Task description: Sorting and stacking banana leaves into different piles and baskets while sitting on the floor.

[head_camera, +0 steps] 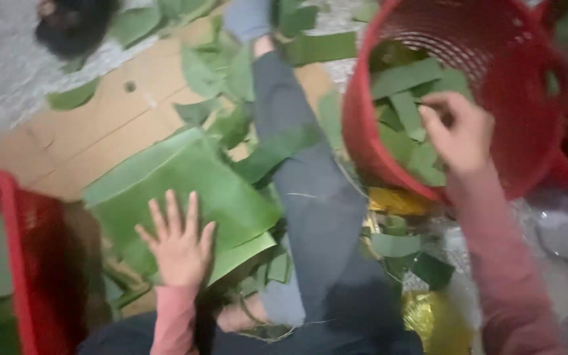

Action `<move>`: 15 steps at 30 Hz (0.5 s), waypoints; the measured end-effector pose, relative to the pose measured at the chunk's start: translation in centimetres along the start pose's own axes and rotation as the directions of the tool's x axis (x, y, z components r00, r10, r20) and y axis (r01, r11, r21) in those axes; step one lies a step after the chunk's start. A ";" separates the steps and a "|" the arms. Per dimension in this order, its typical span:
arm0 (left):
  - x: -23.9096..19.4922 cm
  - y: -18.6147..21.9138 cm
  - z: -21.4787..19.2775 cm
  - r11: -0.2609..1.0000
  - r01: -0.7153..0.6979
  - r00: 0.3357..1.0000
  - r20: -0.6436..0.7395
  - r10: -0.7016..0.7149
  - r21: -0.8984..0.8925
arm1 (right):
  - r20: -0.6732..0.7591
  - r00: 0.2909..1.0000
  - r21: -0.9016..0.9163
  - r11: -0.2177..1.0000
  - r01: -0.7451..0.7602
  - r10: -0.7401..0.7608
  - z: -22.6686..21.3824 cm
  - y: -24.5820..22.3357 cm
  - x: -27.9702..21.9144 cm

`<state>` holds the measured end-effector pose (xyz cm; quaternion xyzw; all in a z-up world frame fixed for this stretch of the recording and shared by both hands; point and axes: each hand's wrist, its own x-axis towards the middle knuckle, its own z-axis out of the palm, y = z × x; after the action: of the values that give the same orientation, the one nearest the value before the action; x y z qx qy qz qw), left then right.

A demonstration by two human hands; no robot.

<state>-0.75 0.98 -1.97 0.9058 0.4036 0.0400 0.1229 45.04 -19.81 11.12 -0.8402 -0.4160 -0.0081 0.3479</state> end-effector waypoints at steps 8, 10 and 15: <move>-0.4 0.4 -0.8 0.998 -0.018 0.991 -0.135 0.010 -0.053 | 0.810 0.455 -0.577 0.637 0.511 0.370 9.2 10.5 -1.4; -0.6 0.3 -0.8 0.999 -0.020 0.991 -0.133 0.013 -0.047 | 0.813 0.506 -0.554 0.652 0.517 0.289 11.3 12.4 -1.0; -0.8 0.2 -0.9 0.999 -0.016 0.992 -0.128 0.011 -0.044 | 0.763 0.551 -0.622 0.619 0.480 0.339 13.3 15.2 1.3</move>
<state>-1.27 0.41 -1.05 0.9011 0.4034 0.1079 0.1167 52.96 -17.34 -7.34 -0.7794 -0.5180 0.1934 -0.2948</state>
